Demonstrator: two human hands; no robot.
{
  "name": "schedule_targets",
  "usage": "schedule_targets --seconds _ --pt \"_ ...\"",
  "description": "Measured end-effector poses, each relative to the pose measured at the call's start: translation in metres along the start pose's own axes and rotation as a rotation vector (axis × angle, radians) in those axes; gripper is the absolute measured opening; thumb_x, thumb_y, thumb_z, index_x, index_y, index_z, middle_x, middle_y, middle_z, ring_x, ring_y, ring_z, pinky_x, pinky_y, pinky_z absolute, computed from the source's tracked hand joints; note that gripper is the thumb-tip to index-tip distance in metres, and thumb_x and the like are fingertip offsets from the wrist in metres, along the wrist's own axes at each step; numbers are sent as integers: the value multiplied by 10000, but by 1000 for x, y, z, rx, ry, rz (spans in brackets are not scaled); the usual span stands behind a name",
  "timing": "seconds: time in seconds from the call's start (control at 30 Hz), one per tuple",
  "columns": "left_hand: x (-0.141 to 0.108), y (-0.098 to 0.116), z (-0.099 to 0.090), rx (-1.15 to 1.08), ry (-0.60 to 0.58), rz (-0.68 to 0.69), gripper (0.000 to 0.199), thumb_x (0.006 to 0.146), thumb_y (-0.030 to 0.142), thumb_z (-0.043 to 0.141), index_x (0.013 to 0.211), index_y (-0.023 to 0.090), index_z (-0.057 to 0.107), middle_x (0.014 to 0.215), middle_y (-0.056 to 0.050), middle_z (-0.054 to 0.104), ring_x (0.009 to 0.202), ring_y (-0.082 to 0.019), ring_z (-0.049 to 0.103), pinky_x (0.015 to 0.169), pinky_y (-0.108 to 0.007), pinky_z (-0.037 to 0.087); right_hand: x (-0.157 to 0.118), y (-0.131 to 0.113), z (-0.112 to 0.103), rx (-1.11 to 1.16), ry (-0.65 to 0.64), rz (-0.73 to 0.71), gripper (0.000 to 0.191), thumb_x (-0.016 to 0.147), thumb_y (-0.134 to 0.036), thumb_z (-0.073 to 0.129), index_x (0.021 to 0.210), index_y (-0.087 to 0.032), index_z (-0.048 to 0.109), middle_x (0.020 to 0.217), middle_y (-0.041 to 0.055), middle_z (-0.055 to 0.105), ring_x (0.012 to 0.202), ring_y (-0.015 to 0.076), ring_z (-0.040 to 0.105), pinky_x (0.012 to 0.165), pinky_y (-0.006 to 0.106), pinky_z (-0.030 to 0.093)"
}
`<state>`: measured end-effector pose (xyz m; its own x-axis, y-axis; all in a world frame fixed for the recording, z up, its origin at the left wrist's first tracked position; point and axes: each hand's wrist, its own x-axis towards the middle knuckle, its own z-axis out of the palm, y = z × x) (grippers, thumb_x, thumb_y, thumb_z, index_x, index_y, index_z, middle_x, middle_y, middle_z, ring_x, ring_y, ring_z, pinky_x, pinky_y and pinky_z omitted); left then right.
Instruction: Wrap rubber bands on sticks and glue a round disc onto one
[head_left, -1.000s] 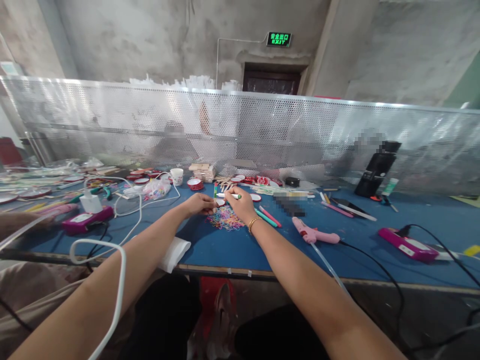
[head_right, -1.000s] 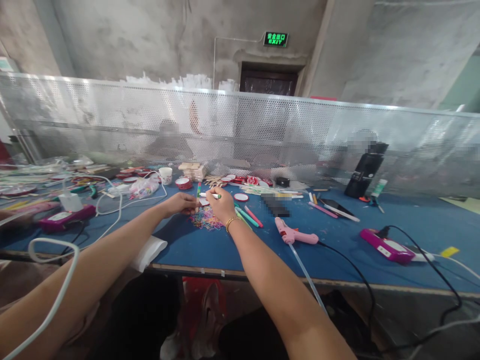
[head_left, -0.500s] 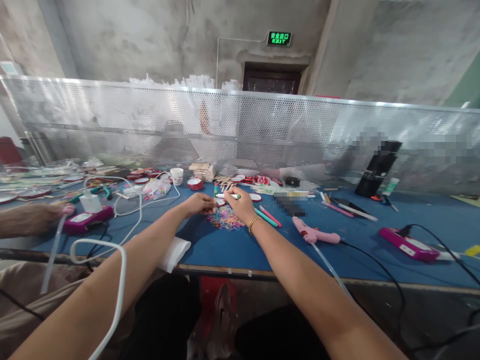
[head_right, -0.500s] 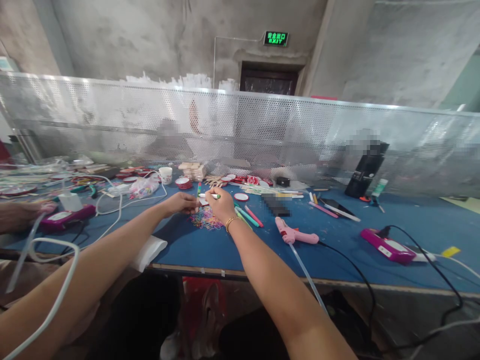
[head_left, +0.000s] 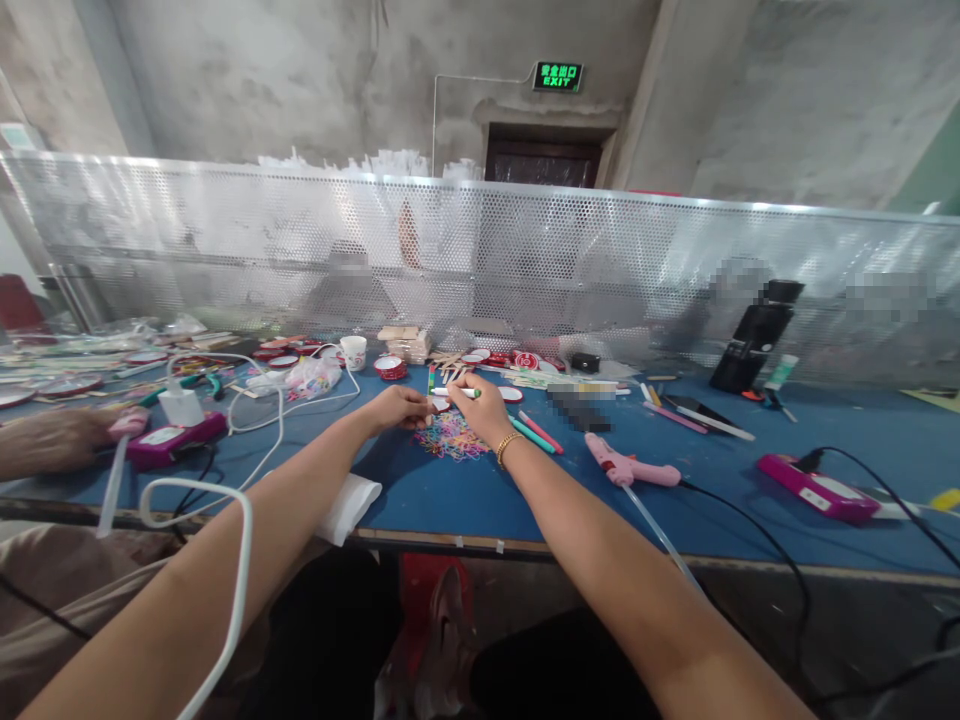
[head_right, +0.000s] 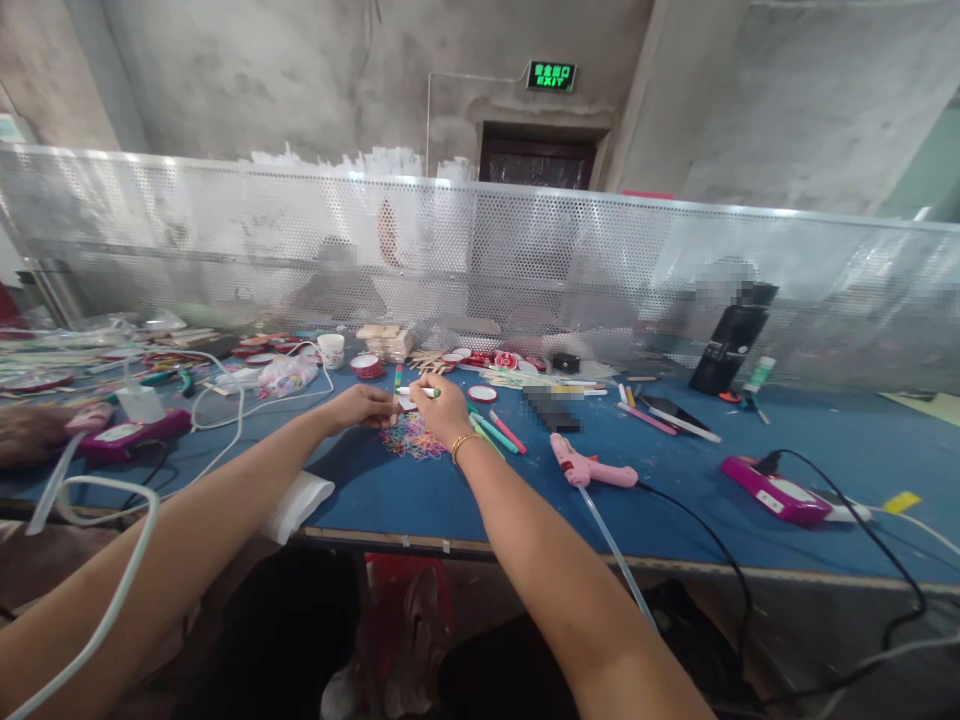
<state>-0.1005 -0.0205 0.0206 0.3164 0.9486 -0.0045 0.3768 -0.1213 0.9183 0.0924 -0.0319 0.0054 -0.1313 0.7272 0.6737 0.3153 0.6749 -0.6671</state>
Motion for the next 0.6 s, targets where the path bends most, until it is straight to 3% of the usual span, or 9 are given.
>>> schedule_targets --seconds 0.6 --pt "-4 4 2 24 6 0 392 572 495 792 669 124 712 587 -36 640 542 -99 541 516 -212 403 0 -2 -1 -6 0 2 214 820 -341 485 706 -210 610 716 -18 639 711 145 558 705 243 412"
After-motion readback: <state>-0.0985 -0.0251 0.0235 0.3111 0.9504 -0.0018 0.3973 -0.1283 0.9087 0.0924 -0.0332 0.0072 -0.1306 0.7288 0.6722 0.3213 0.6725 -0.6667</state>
